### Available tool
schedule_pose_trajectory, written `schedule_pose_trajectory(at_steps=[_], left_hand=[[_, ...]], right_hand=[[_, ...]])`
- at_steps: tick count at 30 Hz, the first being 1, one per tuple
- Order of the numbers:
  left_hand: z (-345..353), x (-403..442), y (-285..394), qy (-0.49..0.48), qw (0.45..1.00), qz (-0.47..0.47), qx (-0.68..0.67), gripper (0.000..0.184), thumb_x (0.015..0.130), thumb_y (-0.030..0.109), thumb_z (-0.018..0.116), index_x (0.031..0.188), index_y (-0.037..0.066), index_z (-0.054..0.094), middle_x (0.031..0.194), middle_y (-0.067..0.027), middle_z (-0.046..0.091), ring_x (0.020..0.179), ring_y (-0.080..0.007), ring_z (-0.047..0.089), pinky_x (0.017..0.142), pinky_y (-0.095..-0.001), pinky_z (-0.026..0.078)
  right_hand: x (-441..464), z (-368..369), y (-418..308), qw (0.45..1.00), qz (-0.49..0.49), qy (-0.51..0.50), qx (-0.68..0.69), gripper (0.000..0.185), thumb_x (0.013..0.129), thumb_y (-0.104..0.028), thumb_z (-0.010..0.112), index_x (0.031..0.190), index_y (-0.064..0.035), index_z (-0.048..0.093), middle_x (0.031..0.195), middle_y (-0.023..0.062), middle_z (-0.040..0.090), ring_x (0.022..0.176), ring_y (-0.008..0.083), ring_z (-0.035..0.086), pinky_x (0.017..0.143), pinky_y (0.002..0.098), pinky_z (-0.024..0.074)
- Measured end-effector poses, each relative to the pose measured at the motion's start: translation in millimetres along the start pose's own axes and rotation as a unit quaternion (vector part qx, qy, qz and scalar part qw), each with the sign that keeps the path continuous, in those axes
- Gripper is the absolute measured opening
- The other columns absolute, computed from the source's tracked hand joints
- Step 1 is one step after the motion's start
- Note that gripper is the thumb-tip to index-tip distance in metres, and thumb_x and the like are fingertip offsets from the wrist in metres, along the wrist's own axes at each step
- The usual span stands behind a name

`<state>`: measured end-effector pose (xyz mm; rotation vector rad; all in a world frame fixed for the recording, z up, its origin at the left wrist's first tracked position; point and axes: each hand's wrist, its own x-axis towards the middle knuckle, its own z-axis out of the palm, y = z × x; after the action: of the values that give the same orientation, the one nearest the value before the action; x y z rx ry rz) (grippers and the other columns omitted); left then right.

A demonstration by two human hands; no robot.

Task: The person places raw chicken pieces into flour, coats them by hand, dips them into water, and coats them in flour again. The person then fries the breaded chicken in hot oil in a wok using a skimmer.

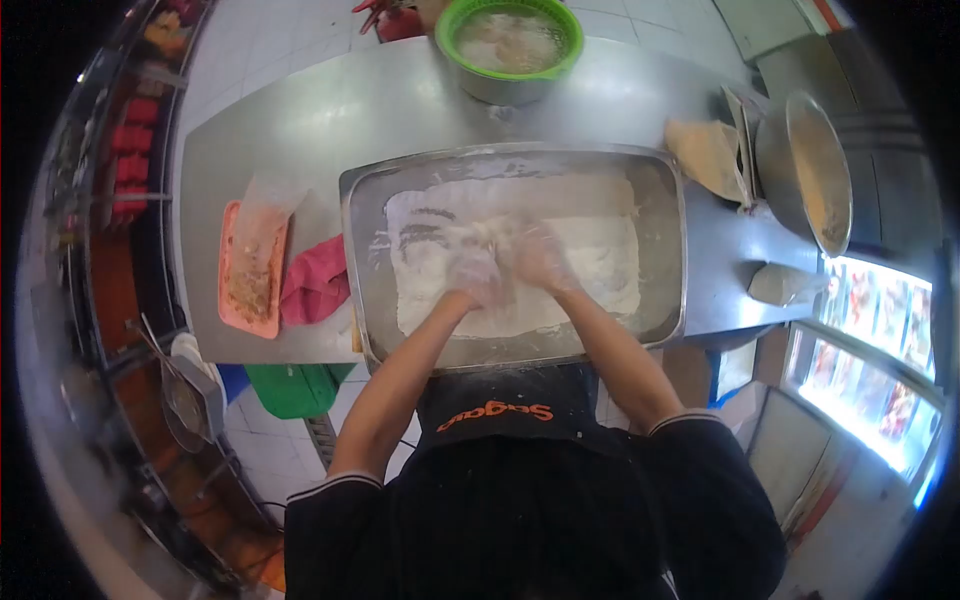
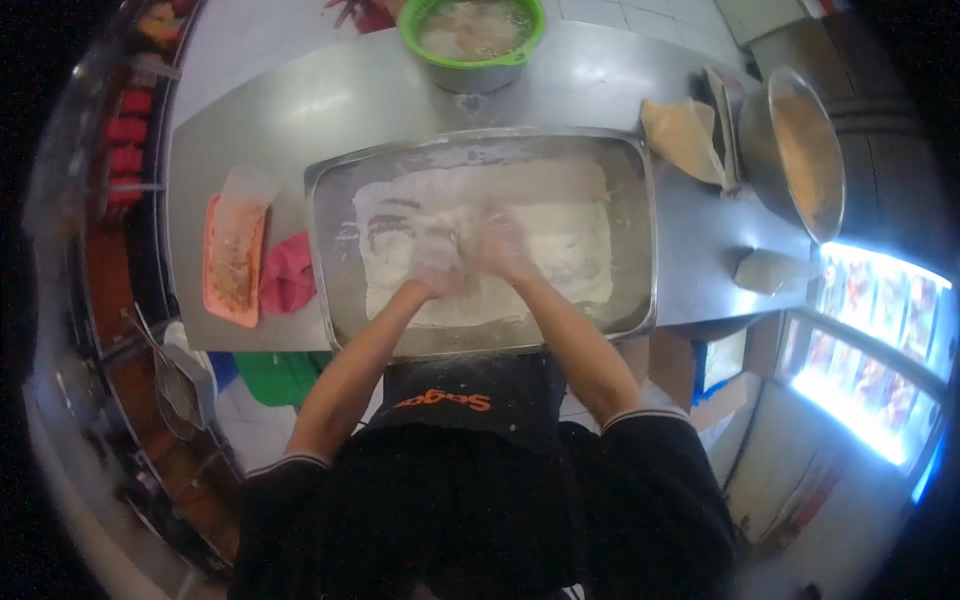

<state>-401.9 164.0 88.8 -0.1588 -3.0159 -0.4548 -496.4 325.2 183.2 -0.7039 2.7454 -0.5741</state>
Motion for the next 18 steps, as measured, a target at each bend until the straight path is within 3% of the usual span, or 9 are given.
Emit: schedule_pose_trajectory(at_steps=[2, 5, 6, 7, 8, 10, 12, 14, 18], left_hand=[[-54, -8, 25, -0.356, 0.912, 0.031, -0.204, 0.020, 0.082, 0.021, 0.060, 0.090, 0.007, 0.070, 0.096, -0.0205, 0.070, 0.088, -0.0346, 0.067, 0.082, -0.0455, 0.052], [-117, -23, 33, -0.361, 0.869, -0.088, -0.325, 0.042, 0.091, 0.036, 0.055, 0.113, 0.002, 0.066, 0.103, -0.0254, 0.068, 0.089, -0.0356, 0.068, 0.086, -0.0438, 0.053], [-151, -17, 36, -0.359, 0.868, -0.095, -0.329, 0.042, 0.091, 0.036, 0.055, 0.113, 0.002, 0.066, 0.103, -0.0254, 0.068, 0.089, -0.0356, 0.068, 0.086, -0.0438, 0.053], [-190, -10, 42, -0.344, 0.876, -0.206, -0.268, 0.041, 0.094, 0.035, 0.053, 0.115, 0.004, 0.068, 0.108, -0.0199, 0.069, 0.095, -0.0328, 0.067, 0.090, -0.0427, 0.051], [-189, -21, 38, -0.339, 0.872, -0.263, -0.236, 0.040, 0.096, 0.035, 0.052, 0.116, 0.005, 0.070, 0.110, -0.0172, 0.070, 0.098, -0.0314, 0.066, 0.092, -0.0422, 0.051], [-153, -54, 15, -0.301, 0.815, -0.409, -0.280, 0.047, 0.100, 0.039, 0.047, 0.127, 0.005, 0.065, 0.123, -0.0141, 0.066, 0.112, -0.0272, 0.061, 0.098, -0.0398, 0.047], [-122, -61, 9, -0.259, 0.758, -0.485, -0.351, 0.054, 0.103, 0.043, 0.043, 0.136, 0.004, 0.059, 0.134, -0.0136, 0.061, 0.122, -0.0243, 0.057, 0.103, -0.0379, 0.044], [-110, -56, 29, -0.118, 0.628, -0.548, -0.539, 0.056, 0.102, 0.045, 0.045, 0.135, 0.001, 0.056, 0.138, -0.0157, 0.058, 0.130, -0.0243, 0.051, 0.107, -0.0396, 0.039], [-41, -74, 32, -0.128, 0.550, -0.449, -0.693, 0.049, 0.104, 0.038, 0.045, 0.132, 0.000, 0.056, 0.137, -0.0137, 0.057, 0.129, -0.0225, 0.050, 0.109, -0.0386, 0.038]], right_hand=[[-8, -21, -26, 0.951, -0.126, -0.254, -0.122, 0.028, 0.093, -0.023, 0.056, 0.113, -0.0066, 0.067, 0.097, 0.0232, 0.066, 0.099, 0.0403, 0.063, 0.091, 0.0509, 0.0481], [-41, -8, 28, 0.909, -0.268, -0.317, 0.036, 0.027, 0.093, -0.023, 0.058, 0.112, -0.0077, 0.068, 0.107, 0.0217, 0.065, 0.107, 0.0377, 0.061, 0.095, 0.0497, 0.0466], [-52, -4, 53, 0.936, -0.268, -0.213, 0.081, 0.029, 0.092, -0.025, 0.060, 0.113, -0.0078, 0.068, 0.112, 0.0212, 0.065, 0.110, 0.0369, 0.060, 0.095, 0.0485, 0.0467], [-60, -1, 70, 0.950, -0.263, -0.109, 0.126, 0.031, 0.091, -0.027, 0.062, 0.114, -0.0080, 0.067, 0.118, 0.0206, 0.064, 0.114, 0.0360, 0.059, 0.096, 0.0473, 0.0467], [-63, -9, 67, 0.948, -0.265, -0.121, 0.128, 0.031, 0.091, -0.027, 0.062, 0.114, -0.0080, 0.067, 0.118, 0.0206, 0.064, 0.114, 0.0360, 0.059, 0.096, 0.0473, 0.0467], [-62, -38, 54, 0.980, 0.156, -0.106, -0.062, 0.038, 0.090, -0.033, 0.064, 0.114, -0.0040, 0.068, 0.121, 0.0225, 0.065, 0.118, 0.0346, 0.059, 0.099, 0.0465, 0.0456], [-69, -3, 57, 0.963, 0.252, -0.094, -0.003, 0.048, 0.094, -0.043, 0.055, 0.115, -0.0031, 0.069, 0.121, 0.0230, 0.066, 0.118, 0.0371, 0.058, 0.101, 0.0460, 0.0436], [-70, 4, 42, 0.937, 0.293, -0.170, 0.080, 0.063, 0.097, -0.055, 0.043, 0.117, -0.0016, 0.069, 0.122, 0.0250, 0.066, 0.116, 0.0390, 0.059, 0.104, 0.0455, 0.0422], [-70, 20, -13, 0.918, 0.223, -0.305, 0.120, 0.053, 0.101, -0.044, 0.043, 0.119, -0.0007, 0.067, 0.119, 0.0265, 0.066, 0.109, 0.0379, 0.063, 0.098, 0.0447, 0.0470]])
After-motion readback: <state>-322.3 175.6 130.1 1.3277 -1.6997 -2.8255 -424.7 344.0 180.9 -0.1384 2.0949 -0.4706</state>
